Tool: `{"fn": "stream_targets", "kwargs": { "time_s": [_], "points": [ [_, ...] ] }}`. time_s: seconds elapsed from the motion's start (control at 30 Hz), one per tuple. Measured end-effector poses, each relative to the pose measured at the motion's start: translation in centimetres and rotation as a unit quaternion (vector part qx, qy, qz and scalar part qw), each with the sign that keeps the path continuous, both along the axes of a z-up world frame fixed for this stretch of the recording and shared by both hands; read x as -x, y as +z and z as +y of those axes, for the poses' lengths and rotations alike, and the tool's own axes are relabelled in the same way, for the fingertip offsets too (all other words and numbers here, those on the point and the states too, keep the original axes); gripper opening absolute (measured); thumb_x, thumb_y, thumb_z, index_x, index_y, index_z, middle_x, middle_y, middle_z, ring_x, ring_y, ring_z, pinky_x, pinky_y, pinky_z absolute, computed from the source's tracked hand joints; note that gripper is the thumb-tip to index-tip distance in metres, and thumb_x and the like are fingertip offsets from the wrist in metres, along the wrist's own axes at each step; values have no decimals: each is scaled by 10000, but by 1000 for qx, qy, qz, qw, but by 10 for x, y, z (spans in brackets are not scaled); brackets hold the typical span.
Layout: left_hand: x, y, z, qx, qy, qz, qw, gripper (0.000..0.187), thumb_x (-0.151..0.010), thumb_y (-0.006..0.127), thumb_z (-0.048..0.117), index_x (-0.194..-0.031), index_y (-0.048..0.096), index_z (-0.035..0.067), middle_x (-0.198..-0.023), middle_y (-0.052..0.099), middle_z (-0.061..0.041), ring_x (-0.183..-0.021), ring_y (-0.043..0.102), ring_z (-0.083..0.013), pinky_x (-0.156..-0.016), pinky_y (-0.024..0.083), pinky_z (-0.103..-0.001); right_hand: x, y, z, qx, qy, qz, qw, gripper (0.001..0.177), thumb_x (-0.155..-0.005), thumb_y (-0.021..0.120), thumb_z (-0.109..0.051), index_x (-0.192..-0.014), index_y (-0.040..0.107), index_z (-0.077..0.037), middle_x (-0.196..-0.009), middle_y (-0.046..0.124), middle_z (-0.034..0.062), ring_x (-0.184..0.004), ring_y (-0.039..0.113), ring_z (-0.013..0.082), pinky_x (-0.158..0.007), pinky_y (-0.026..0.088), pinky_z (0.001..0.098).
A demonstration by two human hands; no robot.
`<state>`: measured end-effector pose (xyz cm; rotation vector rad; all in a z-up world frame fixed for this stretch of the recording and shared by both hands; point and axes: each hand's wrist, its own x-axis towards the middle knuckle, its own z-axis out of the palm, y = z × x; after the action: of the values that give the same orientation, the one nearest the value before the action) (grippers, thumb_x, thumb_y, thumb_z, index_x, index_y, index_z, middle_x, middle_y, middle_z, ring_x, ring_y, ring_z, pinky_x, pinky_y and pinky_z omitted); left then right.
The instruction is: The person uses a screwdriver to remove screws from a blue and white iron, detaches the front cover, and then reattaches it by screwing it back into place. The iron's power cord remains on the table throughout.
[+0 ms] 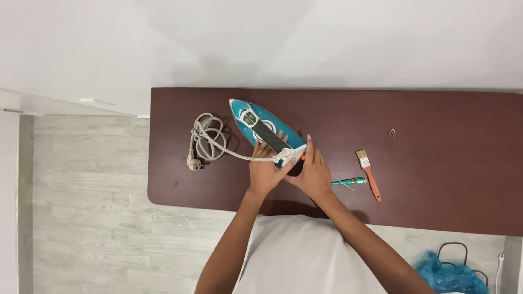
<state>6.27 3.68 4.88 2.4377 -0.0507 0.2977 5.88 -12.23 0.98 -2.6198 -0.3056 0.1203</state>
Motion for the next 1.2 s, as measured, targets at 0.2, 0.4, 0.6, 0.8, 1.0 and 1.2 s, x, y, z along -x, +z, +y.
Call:
{"fn": "stream_targets", "kwargs": {
  "time_s": [0.2, 0.4, 0.6, 0.8, 1.0, 1.2],
  "points": [
    [-1, -5, 6, -44, -14, -5, 999, 657, -787, 766, 497, -1389, 649, 262, -1405, 641, 24, -1361, 523, -229, -1187, 325, -501, -9, 30, -10, -16, 29, 118, 992, 1356, -615, 935, -434, -1622, 124, -26, -1175, 578, 278, -1098, 626, 483, -899, 523, 548],
    [-7, -8, 21, -109, -55, -24, 992, 671, -769, 707, 619, -1377, 646, 340, -1448, 593, 92, -1362, 487, -201, -1186, 302, -530, -44, 39, -35, 13, 83, 176, 981, 901, -811, 791, -453, -1571, 341, -273, -1216, 650, 165, -1109, 687, 378, -891, 565, 452],
    [3, -15, 11, -91, -59, 20, 994, 669, -904, 644, 525, -1518, 497, 302, -1590, 442, 28, -1481, 314, -243, -1200, 102, -647, -87, 78, -42, 38, 186, 168, 967, 554, -897, 712, -386, -1422, 549, -318, -1195, 729, 64, -1095, 709, 296, -866, 581, 441],
    [5, -22, 10, -101, -65, 24, 993, 730, -887, 663, 540, -1532, 468, 261, -1609, 407, -7, -1491, 287, -293, -1190, 36, -677, -128, 67, -37, 103, 323, 146, 929, 650, -824, 716, -533, -1390, 589, -239, -1068, 779, 93, -986, 738, 332, -809, 584, 480],
    [4, -17, 7, -60, -56, 12, 997, 665, -908, 646, 543, -1490, 524, 245, -1556, 483, -12, -1452, 366, -274, -1193, 27, -658, -126, 73, -39, 99, 301, 160, 935, 599, -842, 703, -575, -1340, 631, -251, -1096, 775, 46, -952, 748, 270, -769, 583, 414],
    [4, -21, 8, -94, -61, -22, 993, 677, -899, 634, 581, -1470, 547, 229, -1546, 499, -15, -1450, 383, -278, -1185, 48, -660, -102, 56, -55, 85, 228, 128, 961, 582, -876, 716, -494, -1408, 562, -312, -1070, 749, 21, -997, 731, 264, -742, 577, 400]
  ]
}}
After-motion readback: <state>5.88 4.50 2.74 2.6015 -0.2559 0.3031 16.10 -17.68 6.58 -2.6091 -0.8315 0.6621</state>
